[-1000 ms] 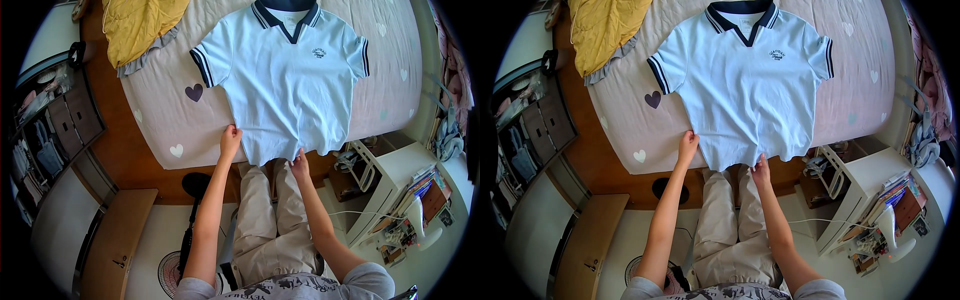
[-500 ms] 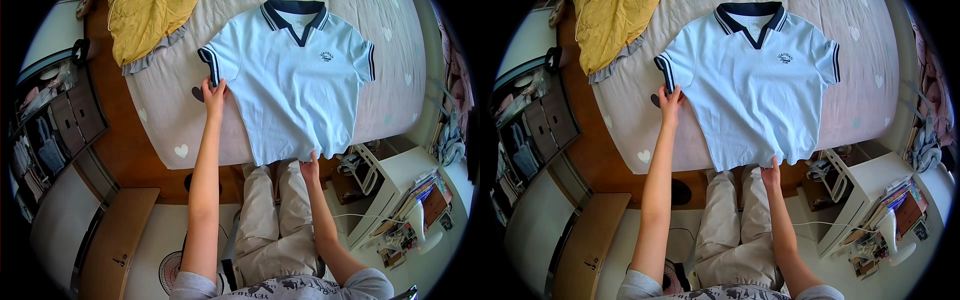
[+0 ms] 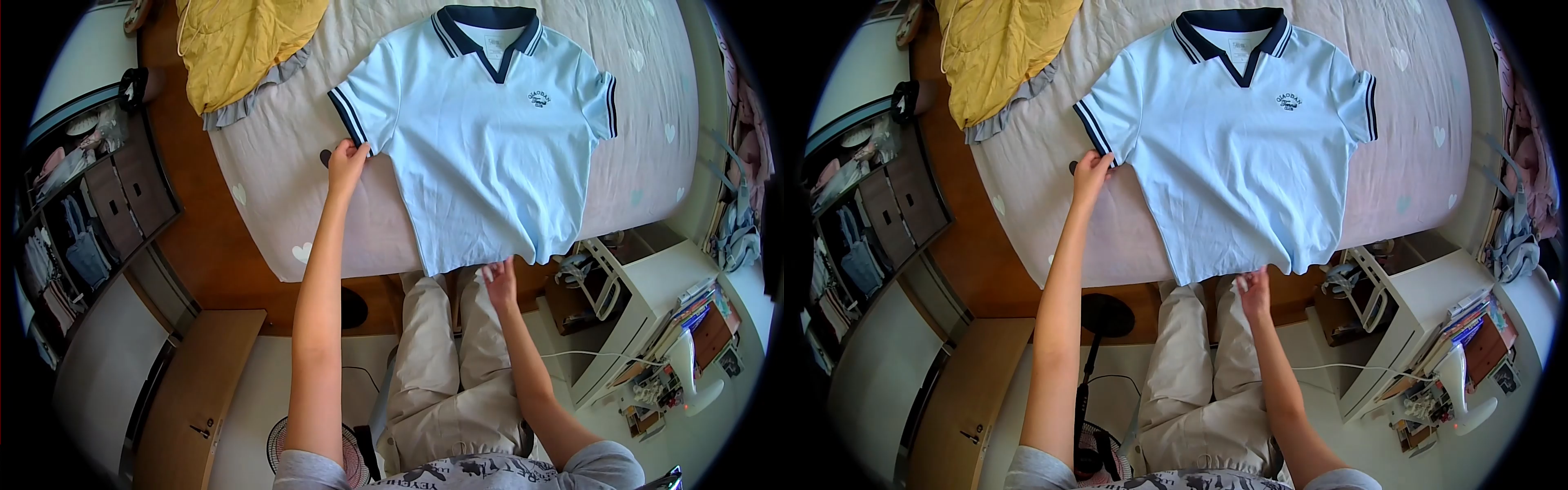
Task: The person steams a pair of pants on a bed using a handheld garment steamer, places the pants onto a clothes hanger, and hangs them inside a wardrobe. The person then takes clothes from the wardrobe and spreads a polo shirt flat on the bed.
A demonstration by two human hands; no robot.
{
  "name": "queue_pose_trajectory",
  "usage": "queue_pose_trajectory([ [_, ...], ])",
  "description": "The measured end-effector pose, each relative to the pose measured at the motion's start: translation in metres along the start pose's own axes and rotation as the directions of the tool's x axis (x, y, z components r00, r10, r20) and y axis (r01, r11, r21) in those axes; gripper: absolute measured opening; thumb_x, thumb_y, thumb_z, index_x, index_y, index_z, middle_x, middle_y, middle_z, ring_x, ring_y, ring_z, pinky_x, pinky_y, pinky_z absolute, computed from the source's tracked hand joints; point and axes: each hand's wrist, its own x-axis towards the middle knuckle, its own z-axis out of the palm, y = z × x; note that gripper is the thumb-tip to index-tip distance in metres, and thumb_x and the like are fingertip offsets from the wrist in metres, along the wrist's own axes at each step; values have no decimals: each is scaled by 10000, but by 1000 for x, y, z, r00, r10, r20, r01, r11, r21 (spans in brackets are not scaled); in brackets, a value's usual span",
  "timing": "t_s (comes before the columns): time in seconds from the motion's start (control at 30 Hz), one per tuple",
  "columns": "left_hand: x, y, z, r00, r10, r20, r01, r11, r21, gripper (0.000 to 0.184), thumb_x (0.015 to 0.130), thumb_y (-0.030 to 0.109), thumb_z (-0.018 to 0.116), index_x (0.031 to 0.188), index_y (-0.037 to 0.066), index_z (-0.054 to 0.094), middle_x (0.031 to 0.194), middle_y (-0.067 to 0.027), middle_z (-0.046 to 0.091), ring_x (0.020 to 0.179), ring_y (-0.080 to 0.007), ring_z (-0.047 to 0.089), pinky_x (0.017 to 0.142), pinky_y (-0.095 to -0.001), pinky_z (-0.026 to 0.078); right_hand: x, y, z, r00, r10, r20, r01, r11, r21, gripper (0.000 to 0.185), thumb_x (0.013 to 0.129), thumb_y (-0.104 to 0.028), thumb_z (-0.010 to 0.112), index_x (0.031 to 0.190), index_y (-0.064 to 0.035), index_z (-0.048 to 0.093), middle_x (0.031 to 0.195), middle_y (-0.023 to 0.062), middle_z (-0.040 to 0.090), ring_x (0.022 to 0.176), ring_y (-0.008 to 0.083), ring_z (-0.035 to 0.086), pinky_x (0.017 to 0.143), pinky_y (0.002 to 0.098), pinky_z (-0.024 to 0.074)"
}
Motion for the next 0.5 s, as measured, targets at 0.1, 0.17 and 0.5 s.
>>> queue_pose_trajectory([
  [0.1, 11, 22, -9, 981, -188, 54, 195, 958, -210, 388, 752, 341, 571, 965, 24, 499, 892, -54, 551, 755, -127, 531, 610, -250, 423, -11, 27, 12, 976, 205, 74, -201, 978, -55, 323, 775, -365, 546, 968, -134, 428, 934, 11, 486, 906, 155, 462, 857, 370, 350],
  [0.17, 20, 37, -9, 972, -227, 57, 233, 916, -326, 489, 740, 422, 563, 1033, 39, 481, 957, -60, 528, 839, -155, 514, 703, -280, 410, -18, 43, 34, 953, 294, 70, -289, 955, -70, 292, 768, -335, 568, 929, -134, 432, 905, 7, 488, 865, 149, 476, 833, 365, 371],
  [0.5, 73, 48, -12, 970, -132, -203, -7, 822, -569, 213, 793, 171, 553, 974, 69, 507, 869, -5, 533, 771, -111, 500, 663, -267, 416, -15, 67, 63, 962, 269, -38, -270, 935, -231, 149, 751, -174, 612, 840, -126, 502, 832, -6, 552, 775, 110, 513, 721, 268, 411],
])
